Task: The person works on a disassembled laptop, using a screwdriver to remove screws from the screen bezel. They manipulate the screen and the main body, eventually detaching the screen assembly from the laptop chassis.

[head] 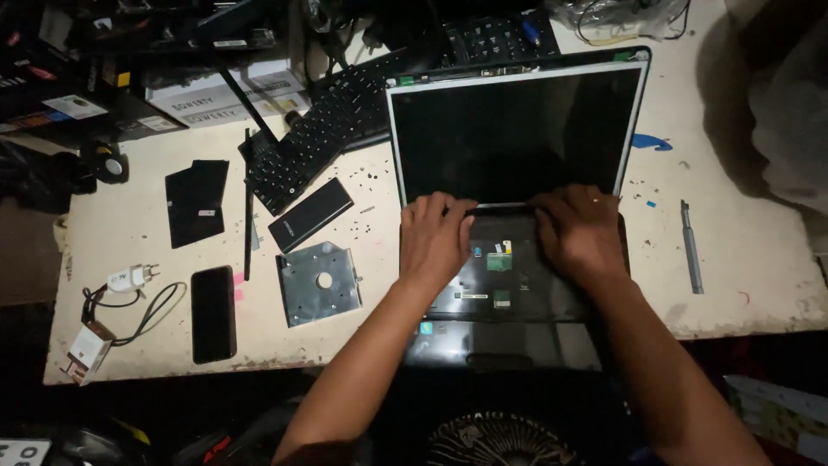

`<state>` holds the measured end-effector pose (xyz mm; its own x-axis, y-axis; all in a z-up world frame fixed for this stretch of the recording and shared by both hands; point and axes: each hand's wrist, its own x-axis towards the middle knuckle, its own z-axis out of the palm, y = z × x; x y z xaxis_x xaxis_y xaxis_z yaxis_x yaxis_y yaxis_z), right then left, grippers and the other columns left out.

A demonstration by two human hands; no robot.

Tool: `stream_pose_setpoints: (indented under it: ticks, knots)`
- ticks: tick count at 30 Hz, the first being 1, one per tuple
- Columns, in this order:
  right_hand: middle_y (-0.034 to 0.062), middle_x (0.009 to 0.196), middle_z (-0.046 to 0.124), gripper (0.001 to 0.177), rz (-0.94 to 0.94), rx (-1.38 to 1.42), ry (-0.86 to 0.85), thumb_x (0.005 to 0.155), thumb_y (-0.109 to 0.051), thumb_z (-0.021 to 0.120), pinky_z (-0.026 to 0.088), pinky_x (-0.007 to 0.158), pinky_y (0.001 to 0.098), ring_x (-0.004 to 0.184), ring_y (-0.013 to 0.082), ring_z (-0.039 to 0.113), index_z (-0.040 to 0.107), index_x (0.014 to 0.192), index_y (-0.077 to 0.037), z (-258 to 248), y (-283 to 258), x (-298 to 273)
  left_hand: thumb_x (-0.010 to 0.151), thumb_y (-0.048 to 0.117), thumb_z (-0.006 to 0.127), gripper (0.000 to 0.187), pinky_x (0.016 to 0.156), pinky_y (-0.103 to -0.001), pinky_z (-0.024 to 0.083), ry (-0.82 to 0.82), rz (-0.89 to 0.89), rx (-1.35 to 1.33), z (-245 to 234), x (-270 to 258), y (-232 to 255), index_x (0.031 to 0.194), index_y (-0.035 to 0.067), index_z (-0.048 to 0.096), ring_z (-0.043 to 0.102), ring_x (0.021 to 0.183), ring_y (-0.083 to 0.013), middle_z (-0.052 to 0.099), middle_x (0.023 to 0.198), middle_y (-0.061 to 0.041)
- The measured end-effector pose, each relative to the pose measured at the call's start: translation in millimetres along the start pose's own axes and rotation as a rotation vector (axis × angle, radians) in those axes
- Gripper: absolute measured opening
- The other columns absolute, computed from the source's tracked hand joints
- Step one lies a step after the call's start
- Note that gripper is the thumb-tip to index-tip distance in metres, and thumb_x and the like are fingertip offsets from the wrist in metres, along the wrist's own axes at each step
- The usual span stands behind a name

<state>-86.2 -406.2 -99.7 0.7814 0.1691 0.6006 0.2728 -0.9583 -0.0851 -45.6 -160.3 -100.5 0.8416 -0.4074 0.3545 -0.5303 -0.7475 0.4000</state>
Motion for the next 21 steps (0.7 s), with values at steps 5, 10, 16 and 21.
stream_pose_setpoints:
  ticks: [5,10,16,21]
  knots:
    - [-0.0011,0.091,0.063,0.010,0.017,-0.007,0.007,0.099,-0.031,0.069,0.043,0.079,0.0413,0.090,0.0266,0.064,0.074,0.099,-0.023,1,-3,7,0.104,0.023,0.056,0.018,0.096,-0.045,0.036,0.041,0.015,-0.003,8,10,-3,0.110,0.016,0.071,0.057,0.099,-0.0256,0.060,0.097,-0.003]
    - [-0.0030,0.086,0.060,0.014,-0.006,-0.097,0.048,0.105,-0.031,0.063,0.041,0.078,0.0400,0.084,0.0253,0.061,0.071,0.096,-0.026,7,-2,11,0.107,0.029,0.051,0.016,0.095,-0.045,0.034,0.030,0.004,0.028,12,14,-7,0.107,0.019,0.064,0.054,0.098,-0.0225,0.054,0.093,0.001]
    - [-0.0034,0.086,0.056,0.005,-0.012,-0.041,-0.015,0.101,-0.026,0.063,0.040,0.085,0.0413,0.092,0.0255,0.061,0.069,0.102,-0.026,-16,-11,33,0.108,0.031,0.051,0.019,0.100,-0.045,0.031,-0.064,-0.012,-0.085,-5,15,-17,0.115,0.020,0.066,0.056,0.103,-0.0230,0.058,0.094,0.001]
    - [0.0010,0.087,0.059,0.009,-0.029,-0.007,-0.105,0.099,-0.021,0.061,0.041,0.080,0.0437,0.093,0.0307,0.062,0.070,0.100,-0.021,-38,-19,47,0.102,0.032,0.063,0.014,0.098,-0.044,0.037,-0.053,-0.029,-0.069,-25,8,-35,0.112,0.025,0.071,0.058,0.106,-0.0242,0.063,0.096,0.001]
